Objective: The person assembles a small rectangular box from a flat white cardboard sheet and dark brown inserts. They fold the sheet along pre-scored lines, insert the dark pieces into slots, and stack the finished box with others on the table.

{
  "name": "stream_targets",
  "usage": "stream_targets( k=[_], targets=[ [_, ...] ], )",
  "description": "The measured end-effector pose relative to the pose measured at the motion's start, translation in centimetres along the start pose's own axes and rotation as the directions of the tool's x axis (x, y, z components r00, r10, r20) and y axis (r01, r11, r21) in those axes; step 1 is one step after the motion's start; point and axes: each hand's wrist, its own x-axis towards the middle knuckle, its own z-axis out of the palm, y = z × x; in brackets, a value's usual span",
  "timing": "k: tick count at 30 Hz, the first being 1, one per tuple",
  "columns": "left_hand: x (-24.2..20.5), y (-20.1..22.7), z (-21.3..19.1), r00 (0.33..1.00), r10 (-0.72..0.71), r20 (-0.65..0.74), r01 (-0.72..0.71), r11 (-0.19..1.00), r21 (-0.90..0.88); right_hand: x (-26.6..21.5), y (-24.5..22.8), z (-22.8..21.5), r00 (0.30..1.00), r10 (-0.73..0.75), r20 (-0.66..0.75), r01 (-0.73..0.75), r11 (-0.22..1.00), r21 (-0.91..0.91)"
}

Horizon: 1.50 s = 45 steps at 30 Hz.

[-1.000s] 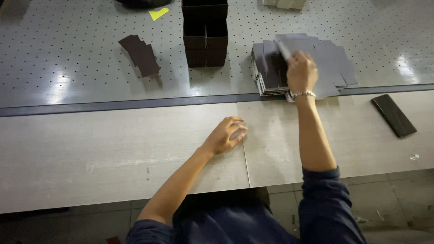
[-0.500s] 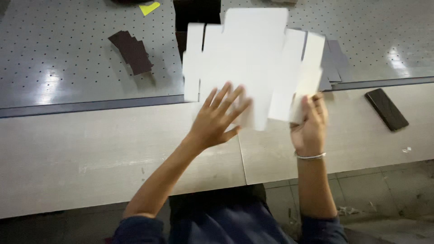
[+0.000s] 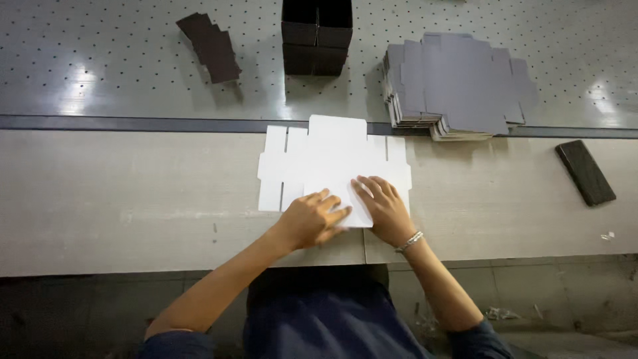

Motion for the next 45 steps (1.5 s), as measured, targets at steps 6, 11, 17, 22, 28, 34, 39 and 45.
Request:
stream_targets(
  k=[6, 11, 17, 22, 28, 34, 39, 45],
  targets=[
    [-1.5, -3.4, -4.5, 0.965, -0.014, 0.261, 0.022, 0.999, -0.029, -1.1, 0.6, 1.3, 0.999, -0.033, -0.034, 0.034, 0.999, 0.043],
    [-2.3, -6.2, 3.3, 1.000, -0.012, 0.012, 0.012, 0.999, 0.049, 0.1, -0.4, -2.4, 0.999, 0.040, 0.007, -0.041, 0.988, 0.147],
    [-1.3, -6.0, 1.1, 0.970, -0.221, 0.102, 0.238, 0.949, -0.205, 2.1, -0.1, -3.7, 0.964, 0.229, 0.137, -0.266, 0.859, 0.438],
    [0.7, -5.6, -1.4, 0.826, -0.534, 0.180, 0.545, 0.675, -0.496, 3.3, 1.0, 0.2, 0.849, 0.491, 0.194, -0.510, 0.666, 0.544],
    [1.8, -4.9, -0.2, 0.903, -0.342, -0.260, 0.345, 0.938, -0.034, 4.4, -0.4, -1.3, 0.871, 0.481, 0.097, -0.491, 0.854, 0.171],
    [3.4, -1.8, 2.8, 0.977, -0.212, 0.026, 0.204, 0.961, 0.186, 5.2, -2.5, 1.1, 0.969, 0.229, 0.095, -0.214, 0.966, -0.144],
    [2.6, -3.6, 2.6, 0.977, -0.156, 0.143, 0.122, 0.968, 0.219, 4.6, 0.4, 0.2, 0.962, 0.046, 0.268, -0.050, 0.999, 0.005],
    [1.8, -3.3, 1.7, 0.967, -0.234, 0.106, 0.219, 0.967, 0.133, 2.2, 3.0, -1.3, 0.933, 0.224, 0.281, -0.187, 0.970, -0.152]
  ],
)
